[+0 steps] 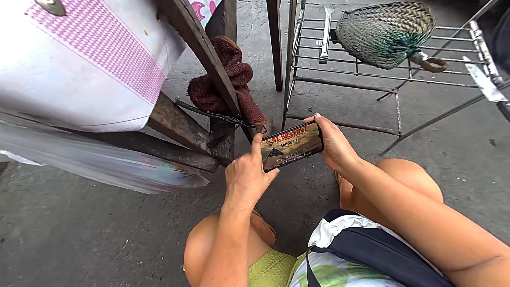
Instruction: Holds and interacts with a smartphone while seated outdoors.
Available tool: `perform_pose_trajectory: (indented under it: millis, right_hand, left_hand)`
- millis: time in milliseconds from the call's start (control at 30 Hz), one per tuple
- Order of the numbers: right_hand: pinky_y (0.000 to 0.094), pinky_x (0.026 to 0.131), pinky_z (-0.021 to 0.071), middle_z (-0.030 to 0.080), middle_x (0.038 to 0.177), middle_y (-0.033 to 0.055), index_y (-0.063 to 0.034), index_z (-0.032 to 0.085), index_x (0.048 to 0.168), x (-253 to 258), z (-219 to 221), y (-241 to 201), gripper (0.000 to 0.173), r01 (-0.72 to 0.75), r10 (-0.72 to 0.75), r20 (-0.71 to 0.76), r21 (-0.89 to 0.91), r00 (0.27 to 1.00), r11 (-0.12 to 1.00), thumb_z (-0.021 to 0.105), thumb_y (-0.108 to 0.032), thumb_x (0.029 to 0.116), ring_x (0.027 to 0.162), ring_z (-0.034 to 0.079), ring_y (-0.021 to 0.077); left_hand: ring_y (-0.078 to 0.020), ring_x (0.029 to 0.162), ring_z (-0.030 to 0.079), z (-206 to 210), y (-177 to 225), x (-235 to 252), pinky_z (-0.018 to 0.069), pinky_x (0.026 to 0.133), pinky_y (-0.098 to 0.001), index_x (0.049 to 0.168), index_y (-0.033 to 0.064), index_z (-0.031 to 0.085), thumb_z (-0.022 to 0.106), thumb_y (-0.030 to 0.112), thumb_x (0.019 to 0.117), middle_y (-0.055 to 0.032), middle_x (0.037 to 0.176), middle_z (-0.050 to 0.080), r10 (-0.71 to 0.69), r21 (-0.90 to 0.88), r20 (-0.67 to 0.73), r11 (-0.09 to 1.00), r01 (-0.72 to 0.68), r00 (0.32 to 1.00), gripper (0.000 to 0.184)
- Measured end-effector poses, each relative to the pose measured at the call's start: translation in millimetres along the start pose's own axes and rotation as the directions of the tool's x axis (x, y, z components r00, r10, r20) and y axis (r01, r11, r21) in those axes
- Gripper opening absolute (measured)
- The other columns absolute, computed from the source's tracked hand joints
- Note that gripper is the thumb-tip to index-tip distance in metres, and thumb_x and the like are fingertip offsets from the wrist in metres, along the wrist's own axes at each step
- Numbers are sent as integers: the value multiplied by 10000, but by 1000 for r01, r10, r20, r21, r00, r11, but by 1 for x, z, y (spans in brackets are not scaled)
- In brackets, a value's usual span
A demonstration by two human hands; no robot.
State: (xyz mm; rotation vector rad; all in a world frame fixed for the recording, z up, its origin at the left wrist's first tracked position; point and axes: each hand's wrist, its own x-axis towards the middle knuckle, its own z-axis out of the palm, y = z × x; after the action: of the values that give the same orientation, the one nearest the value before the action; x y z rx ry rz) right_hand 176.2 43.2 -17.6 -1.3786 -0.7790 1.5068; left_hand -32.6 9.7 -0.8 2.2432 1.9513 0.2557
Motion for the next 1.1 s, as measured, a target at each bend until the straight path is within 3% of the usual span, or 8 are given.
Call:
perform_pose_trajectory:
  millis: [433, 1100]
  right_hand:
    - [445, 860, 523, 652, 1160, 94, -153, 599, 1289, -2, 1, 0, 509, 10, -10, 16, -17, 1000, 1000, 306, -519, 1092, 1043, 627, 219]
    - [418, 811, 545, 665, 1118, 88, -168, 606, 1286, -3, 1, 0, 507, 0, 0, 25, -8, 1000, 1000, 310, -530, 1091, 987, 645, 207]
  left_hand:
    - [-413, 679, 672, 1, -3, -1, 512, 624, -597, 1545, 131, 420, 915, 422, 703, -174, 733, 678, 3, -3, -14, 1000, -3, 1000, 1019]
    - [-404, 680, 671, -1, -1, -1, 509, 619, -587, 1556, 163, 398, 912, 447, 709, -164, 735, 677, -24, 16, 19, 1000, 23, 1000, 1031]
